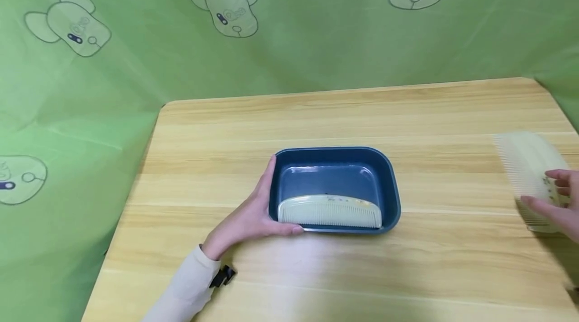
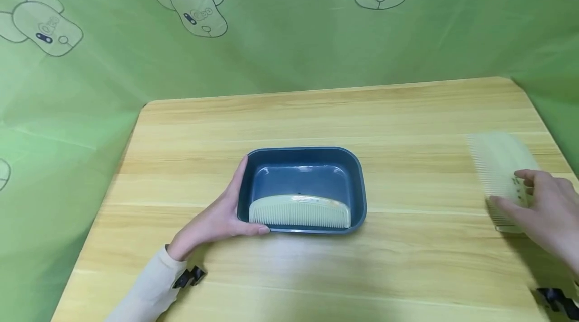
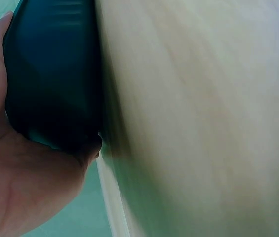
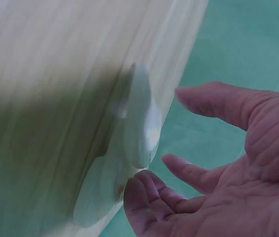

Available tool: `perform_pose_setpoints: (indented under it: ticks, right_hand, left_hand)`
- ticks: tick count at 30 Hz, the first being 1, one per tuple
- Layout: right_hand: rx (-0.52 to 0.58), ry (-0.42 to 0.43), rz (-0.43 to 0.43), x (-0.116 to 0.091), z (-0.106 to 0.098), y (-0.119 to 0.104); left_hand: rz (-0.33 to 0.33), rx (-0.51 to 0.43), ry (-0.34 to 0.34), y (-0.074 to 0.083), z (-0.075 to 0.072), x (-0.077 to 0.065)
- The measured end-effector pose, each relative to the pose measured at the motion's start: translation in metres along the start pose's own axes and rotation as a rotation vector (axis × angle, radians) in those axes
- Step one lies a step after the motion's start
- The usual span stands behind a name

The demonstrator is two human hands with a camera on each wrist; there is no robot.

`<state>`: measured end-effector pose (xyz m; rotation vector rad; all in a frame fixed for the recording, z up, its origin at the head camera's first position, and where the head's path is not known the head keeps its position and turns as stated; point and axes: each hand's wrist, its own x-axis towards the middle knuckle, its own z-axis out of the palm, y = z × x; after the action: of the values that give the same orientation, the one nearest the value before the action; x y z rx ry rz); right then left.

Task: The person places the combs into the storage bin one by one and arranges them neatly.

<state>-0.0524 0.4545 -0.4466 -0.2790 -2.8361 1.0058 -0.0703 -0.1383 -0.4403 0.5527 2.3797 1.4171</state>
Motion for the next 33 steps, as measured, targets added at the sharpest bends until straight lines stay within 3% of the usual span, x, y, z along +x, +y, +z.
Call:
perform_pose_setpoints:
  ticks: [5,12,19,27,33]
  right_hand:
    - [-0.164,-0.004,-0.043,0.005,-0.002,0.001]
    - [-0.153,-0.012,-0.071,0.008,-0.001,0.003]
    - [-0.198,-0.09,-0.087,0.015,-0.005,-0.003]
    - [-0.07,-0.017,-0.088,0.012,0.005,-0.021]
    - [0.059,0.02,-0.096,0.01,0.006,-0.017]
  left_hand:
    - [0.018,-0.022,-0.003,0.0,0.0,0.003]
    - [0.008,-0.007,-0.009,0.001,-0.001,0.004]
    - [-0.013,-0.014,-0.006,0.001,-0.001,0.0]
    - [-0.008,-0.018,-0.002,0.002,-0.002,0.0]
    - [-0.004,-0.028,-0.011,0.0,-0.001,0.0]
